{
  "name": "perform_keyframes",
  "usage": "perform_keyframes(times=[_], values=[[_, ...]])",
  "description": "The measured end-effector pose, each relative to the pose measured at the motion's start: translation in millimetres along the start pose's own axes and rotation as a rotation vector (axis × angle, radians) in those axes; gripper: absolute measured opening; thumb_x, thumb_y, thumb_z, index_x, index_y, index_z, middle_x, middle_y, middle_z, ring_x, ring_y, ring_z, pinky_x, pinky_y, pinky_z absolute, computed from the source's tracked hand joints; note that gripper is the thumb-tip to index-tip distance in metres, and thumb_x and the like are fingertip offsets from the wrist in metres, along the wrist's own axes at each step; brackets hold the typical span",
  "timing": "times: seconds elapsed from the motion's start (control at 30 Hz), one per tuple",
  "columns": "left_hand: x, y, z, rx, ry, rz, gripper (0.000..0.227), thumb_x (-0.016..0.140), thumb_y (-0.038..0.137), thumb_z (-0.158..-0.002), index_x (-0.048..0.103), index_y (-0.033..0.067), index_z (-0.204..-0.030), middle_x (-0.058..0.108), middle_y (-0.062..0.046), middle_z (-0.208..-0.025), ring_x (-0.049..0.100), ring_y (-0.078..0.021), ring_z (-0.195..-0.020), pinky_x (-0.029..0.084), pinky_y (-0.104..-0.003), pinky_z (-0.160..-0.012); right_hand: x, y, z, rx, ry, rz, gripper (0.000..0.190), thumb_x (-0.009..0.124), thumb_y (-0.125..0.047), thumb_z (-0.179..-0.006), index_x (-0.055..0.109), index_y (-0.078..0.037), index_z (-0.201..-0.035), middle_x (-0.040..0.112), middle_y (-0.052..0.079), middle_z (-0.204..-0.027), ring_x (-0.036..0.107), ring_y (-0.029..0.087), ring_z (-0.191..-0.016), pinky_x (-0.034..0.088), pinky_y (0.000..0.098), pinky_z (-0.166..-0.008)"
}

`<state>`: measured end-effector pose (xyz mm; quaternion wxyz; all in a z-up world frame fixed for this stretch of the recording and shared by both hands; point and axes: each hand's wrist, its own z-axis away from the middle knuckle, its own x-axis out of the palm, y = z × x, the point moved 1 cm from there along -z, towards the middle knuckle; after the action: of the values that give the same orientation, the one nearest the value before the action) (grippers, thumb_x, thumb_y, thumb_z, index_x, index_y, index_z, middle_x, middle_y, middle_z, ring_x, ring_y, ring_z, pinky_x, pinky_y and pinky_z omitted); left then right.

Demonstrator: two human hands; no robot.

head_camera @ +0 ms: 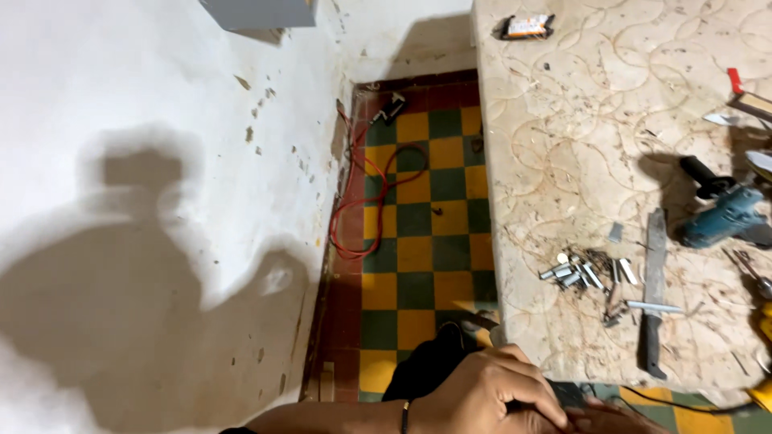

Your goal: Wiring and insulating an electrical component with tape in a workshop.

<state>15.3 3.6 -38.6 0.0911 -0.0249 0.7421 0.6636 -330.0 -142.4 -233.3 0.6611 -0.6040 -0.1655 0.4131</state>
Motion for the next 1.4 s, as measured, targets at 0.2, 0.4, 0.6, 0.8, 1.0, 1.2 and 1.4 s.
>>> perform_keyframes(times=[0.2, 0.4, 0.6, 0.8, 1.0, 1.2, 1.4], values=[[6, 27, -13, -0.003, 0.162, 0.027, 0.015, 0.081, -0.002, -0.083, 0.071, 0.0082, -0.087, 0.071, -0.001, -0.083, 0.066, -0.0191, -0.076, 0.053, -0.031, -0.081, 59, -235, -11, -0.402, 0.135, 0.291, 0.015, 0.073, -0.017, -0.077, 0.081, -0.009, -0.087, 0.085, 0.002, -0.1, 0.085, 0.013, -0.1, 0.065, 0.0281, -0.097], [10, 33, -22, -0.141, 0.238, 0.365, 0.028, 0.082, 0.007, -0.082, 0.059, 0.0038, -0.098, 0.071, -0.004, -0.082, 0.068, -0.0118, -0.076, 0.055, -0.025, -0.073, 70, -246, -14, -0.594, 0.374, 0.162, 0.004, 0.072, -0.006, -0.079, 0.069, -0.008, -0.078, 0.076, 0.005, -0.087, 0.082, 0.024, -0.094, 0.071, 0.0388, -0.096], [21, 43, -24, -0.047, 0.343, 0.261, 0.028, 0.086, 0.01, -0.078, 0.059, 0.0069, -0.088, 0.067, -0.003, -0.085, 0.065, -0.0144, -0.075, 0.055, -0.029, -0.071, 75, -231, -1, -0.526, 0.416, -0.026, 0.005, 0.064, -0.011, -0.091, 0.059, -0.01, -0.093, 0.074, 0.008, -0.092, 0.081, 0.027, -0.098, 0.072, 0.0409, -0.096], [34, 11, -20, -0.117, 0.272, 0.574, 0.019, 0.079, 0.003, -0.085, 0.061, 0.0012, -0.093, 0.069, -0.007, -0.087, 0.068, -0.0131, -0.075, 0.056, -0.022, -0.069, 88, -199, -9, -0.551, 0.496, -0.159, 0.011, 0.07, -0.012, -0.088, 0.061, -0.009, -0.093, 0.071, 0.009, -0.094, 0.075, 0.018, -0.086, 0.071, 0.0383, -0.092], [29, 17, -26, 0.019, 0.148, 0.459, 0.032, 0.075, -0.014, -0.092, 0.071, 0.0078, -0.115, 0.066, -0.006, -0.106, 0.071, -0.0155, -0.088, 0.067, -0.024, -0.084, 88, -194, -12, -0.37, 0.485, -0.382, 0.032, 0.076, -0.024, -0.088, 0.055, -0.012, -0.109, 0.061, 0.005, -0.109, 0.066, 0.022, -0.107, 0.064, 0.0363, -0.098], [15, 39, -40, 0.292, 0.27, -0.147, 0.019, 0.081, -0.004, -0.09, 0.074, 0.0057, -0.105, 0.068, -0.002, -0.096, 0.069, -0.015, -0.083, 0.058, -0.03, -0.08, 75, -202, 1, -0.054, 0.201, -0.532, 0.022, 0.07, -0.016, -0.092, 0.06, -0.003, -0.107, 0.067, 0.009, -0.102, 0.061, 0.014, -0.087, 0.051, 0.0259, -0.077], [12, 53, -54, 0.349, 0.241, -0.382, 0.018, 0.084, -0.002, -0.087, 0.073, 0.006, -0.098, 0.067, -0.003, -0.095, 0.064, -0.017, -0.081, 0.054, -0.031, -0.078, 55, -239, -3, -0.135, 0.032, -0.333, 0.022, 0.054, -0.012, -0.095, 0.071, 0.002, -0.098, 0.07, 0.01, -0.092, 0.064, 0.016, -0.079, 0.051, 0.0266, -0.073]])
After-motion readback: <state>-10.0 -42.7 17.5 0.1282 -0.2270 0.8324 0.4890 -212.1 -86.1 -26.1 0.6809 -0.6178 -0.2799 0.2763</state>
